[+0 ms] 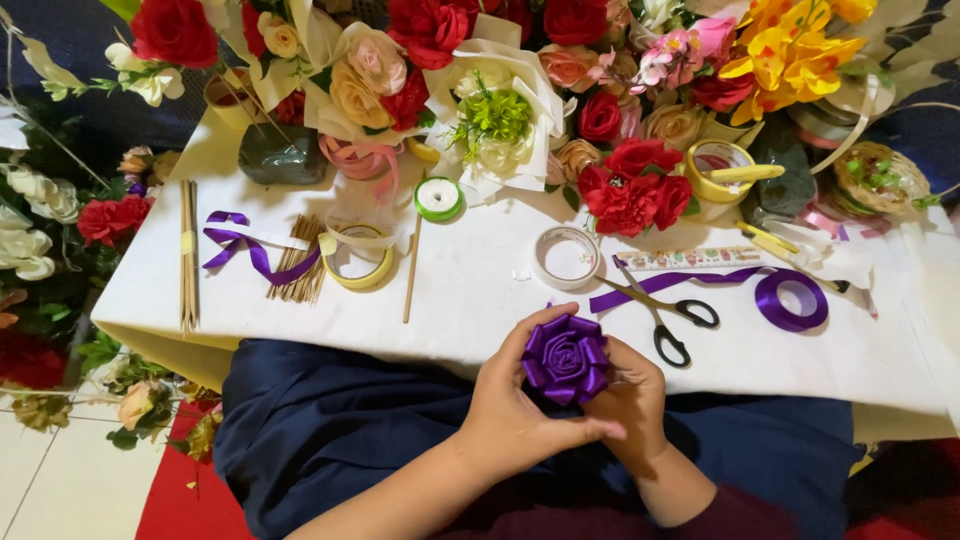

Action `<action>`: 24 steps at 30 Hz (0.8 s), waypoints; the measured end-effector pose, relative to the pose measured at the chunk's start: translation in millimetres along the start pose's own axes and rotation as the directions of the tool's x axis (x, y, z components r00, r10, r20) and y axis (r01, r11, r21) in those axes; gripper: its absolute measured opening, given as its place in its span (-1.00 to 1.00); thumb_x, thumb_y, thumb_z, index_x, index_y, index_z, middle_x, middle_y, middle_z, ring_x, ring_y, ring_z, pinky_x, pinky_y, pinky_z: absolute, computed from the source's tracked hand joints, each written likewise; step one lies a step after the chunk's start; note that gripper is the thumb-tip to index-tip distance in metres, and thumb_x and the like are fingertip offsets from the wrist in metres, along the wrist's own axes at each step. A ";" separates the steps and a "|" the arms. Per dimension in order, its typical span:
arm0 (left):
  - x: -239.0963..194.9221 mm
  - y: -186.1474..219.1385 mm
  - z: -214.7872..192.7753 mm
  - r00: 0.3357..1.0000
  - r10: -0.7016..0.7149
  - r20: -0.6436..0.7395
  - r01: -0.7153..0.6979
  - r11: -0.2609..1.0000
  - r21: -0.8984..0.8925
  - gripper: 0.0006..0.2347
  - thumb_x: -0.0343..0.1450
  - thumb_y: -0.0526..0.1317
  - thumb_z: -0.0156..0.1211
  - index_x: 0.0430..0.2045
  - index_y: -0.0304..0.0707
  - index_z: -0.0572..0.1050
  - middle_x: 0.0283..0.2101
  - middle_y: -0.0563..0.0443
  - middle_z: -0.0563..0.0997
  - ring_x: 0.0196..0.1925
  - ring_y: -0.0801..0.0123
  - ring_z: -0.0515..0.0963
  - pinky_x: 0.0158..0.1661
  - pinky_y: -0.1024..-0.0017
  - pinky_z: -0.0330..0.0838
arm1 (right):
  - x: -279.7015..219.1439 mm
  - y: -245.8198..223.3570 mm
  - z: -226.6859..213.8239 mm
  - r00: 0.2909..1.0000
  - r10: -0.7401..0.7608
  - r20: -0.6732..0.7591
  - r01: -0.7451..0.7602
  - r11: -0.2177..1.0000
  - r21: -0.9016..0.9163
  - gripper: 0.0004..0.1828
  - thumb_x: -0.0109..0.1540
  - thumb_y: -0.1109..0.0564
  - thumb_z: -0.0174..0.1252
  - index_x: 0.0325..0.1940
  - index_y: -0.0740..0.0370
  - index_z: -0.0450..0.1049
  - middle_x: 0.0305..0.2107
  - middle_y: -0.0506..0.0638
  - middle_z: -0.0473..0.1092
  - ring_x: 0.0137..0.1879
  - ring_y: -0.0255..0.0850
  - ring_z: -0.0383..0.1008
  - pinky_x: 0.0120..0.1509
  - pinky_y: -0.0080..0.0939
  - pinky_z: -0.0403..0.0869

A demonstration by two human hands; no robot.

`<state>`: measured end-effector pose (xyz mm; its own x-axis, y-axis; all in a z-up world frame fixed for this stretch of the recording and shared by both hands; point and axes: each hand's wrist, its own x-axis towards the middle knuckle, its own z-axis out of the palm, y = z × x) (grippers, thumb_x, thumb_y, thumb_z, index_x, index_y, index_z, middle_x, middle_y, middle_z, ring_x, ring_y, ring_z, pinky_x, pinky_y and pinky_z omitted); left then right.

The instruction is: The person folds a purple ribbon over a white strip and rolls it into a rose shape. They secure the rolled ribbon with a needle and thread, then trim the excess ribbon with scissors. Finally, they apply glue to the base of the finished ribbon rose.

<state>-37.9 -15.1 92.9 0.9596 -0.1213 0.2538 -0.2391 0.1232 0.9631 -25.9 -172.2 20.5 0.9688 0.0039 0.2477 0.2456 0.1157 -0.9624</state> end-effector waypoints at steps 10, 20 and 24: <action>4.0 -68.5 -42.7 0.993 0.063 -0.105 -0.033 0.965 0.261 -0.89 0.35 -0.29 0.31 -0.35 -0.05 0.73 -0.32 0.27 0.77 -0.17 0.86 0.46 0.37 0.08 0.31 | -2.0 -3.8 0.7 0.998 0.044 0.043 -0.043 0.999 -0.015 -0.80 0.09 0.40 0.36 -0.26 0.35 0.50 -0.31 0.12 0.57 -0.16 -0.15 0.64 0.06 -0.20 0.66; 82.8 82.5 -302.6 0.660 0.099 -0.744 -0.043 0.995 0.094 -0.47 0.50 0.04 -0.59 -0.54 0.01 0.53 -0.18 0.17 0.70 -0.15 0.56 0.66 -0.03 0.53 0.58 | -12.7 -23.8 -93.2 0.940 -0.256 -0.224 0.098 0.834 -0.543 -0.90 0.20 0.38 0.31 -0.21 0.37 0.55 -0.25 0.08 0.54 -0.15 -0.29 0.51 0.06 -0.41 0.49; 114.3 110.6 -329.2 0.668 0.150 -0.729 -0.085 0.988 0.126 -0.49 0.50 0.02 -0.56 -0.53 0.00 0.53 -0.18 0.16 0.70 -0.15 0.55 0.66 -0.03 0.52 0.59 | -35.8 -26.0 -139.4 0.859 -0.316 -0.404 -0.183 0.547 -0.817 -0.90 0.35 0.27 0.38 -0.10 0.33 0.61 -0.29 0.10 0.54 -0.22 -0.29 0.46 0.09 -0.34 0.45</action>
<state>94.1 308.8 199.1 0.7132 0.6551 0.2493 -0.3363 0.0078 0.9417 -62.4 -313.9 21.2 0.7672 -0.4341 0.4721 -0.0161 -0.7489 -0.6624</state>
